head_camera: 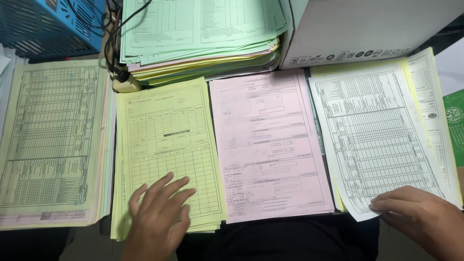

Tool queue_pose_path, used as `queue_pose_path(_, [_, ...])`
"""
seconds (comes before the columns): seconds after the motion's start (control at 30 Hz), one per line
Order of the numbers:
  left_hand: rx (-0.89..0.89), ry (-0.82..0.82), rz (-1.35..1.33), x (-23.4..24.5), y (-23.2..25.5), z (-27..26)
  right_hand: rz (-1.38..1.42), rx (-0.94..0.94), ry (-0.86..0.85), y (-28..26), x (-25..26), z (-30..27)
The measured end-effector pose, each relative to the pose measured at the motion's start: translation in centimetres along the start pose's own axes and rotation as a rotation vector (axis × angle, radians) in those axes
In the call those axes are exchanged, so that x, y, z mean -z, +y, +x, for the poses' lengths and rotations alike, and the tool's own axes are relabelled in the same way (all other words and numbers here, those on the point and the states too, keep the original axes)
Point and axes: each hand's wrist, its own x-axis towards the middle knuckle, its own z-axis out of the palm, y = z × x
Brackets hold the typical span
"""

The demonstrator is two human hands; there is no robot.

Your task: Sort and organize various printed forms and documents on a desk

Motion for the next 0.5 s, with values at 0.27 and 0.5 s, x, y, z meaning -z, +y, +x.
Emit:
queue_pose_path(0.27, [-0.065, -0.163, 0.065, -3.1, 4.1, 3.2, 0.045, -0.073, 0.143, 3.0, 0.7, -1.2])
queue_pose_path(0.5, [-0.045, -0.232, -0.061, -3.8, 4.6, 4.8, 0.578, -0.436, 0.248, -6.3, 4.4, 0.1])
